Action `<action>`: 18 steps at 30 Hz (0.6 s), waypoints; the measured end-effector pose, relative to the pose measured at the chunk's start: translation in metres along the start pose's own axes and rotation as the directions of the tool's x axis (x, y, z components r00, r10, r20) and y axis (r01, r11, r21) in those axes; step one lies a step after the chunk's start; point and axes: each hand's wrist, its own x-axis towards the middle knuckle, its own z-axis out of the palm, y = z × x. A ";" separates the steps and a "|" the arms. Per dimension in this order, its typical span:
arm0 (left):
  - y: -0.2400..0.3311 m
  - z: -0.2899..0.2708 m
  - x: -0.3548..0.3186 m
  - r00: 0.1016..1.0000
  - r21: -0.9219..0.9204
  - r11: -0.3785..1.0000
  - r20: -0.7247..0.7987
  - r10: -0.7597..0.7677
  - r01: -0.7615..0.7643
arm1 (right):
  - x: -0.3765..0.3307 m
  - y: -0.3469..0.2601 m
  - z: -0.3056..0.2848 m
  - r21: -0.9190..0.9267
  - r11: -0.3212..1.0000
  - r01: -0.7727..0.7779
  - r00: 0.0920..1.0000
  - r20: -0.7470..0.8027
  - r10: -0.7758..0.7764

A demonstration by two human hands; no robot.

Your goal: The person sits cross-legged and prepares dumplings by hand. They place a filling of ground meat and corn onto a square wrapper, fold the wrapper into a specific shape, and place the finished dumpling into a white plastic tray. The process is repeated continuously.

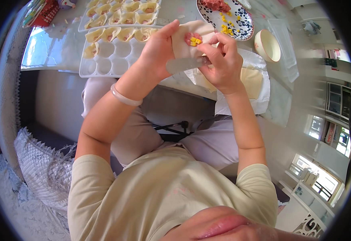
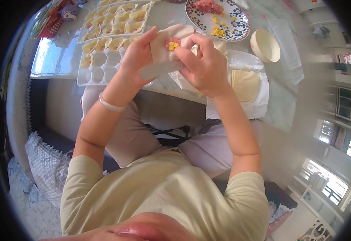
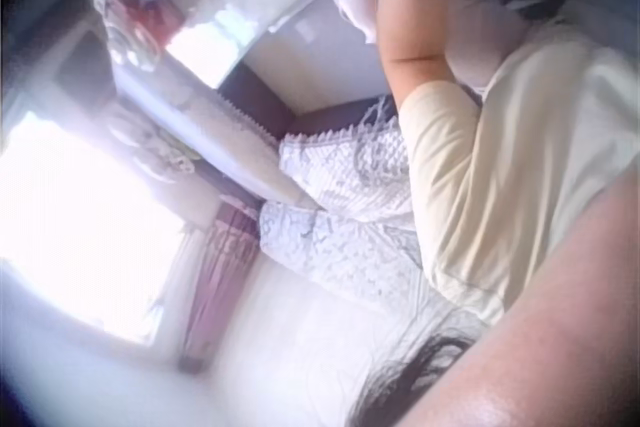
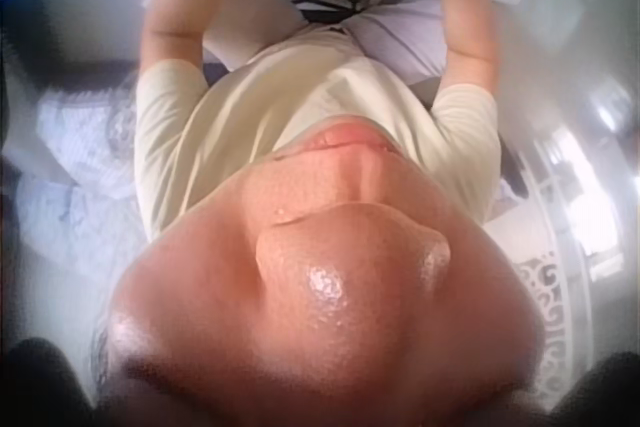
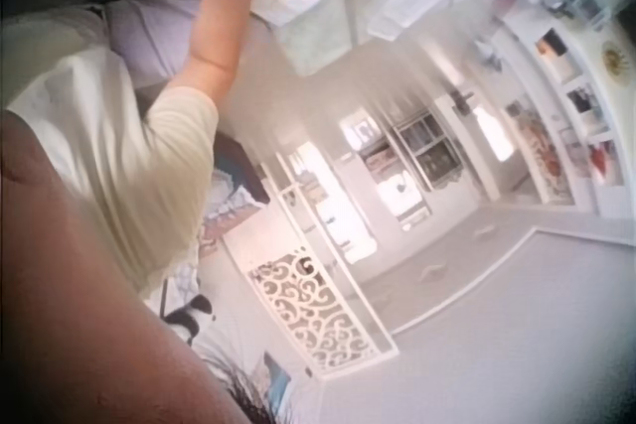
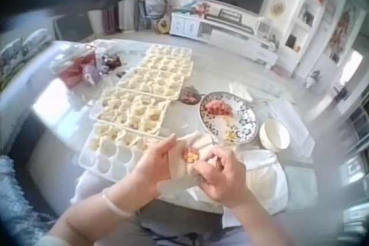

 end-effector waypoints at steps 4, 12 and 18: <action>-0.003 -0.007 0.005 0.988 -0.044 0.999 0.157 -0.009 0.017 | 0.000 0.003 -0.002 0.131 0.991 -0.030 0.998 -0.055 0.037; -0.029 0.001 0.007 0.968 0.591 0.767 0.186 0.171 -0.249 | 0.002 0.001 -0.013 0.454 0.750 -0.481 0.850 0.034 0.525; -0.036 0.010 0.006 0.978 0.640 0.744 0.073 0.194 -0.195 | 0.000 0.001 -0.008 0.511 0.723 -0.464 0.812 -0.081 0.578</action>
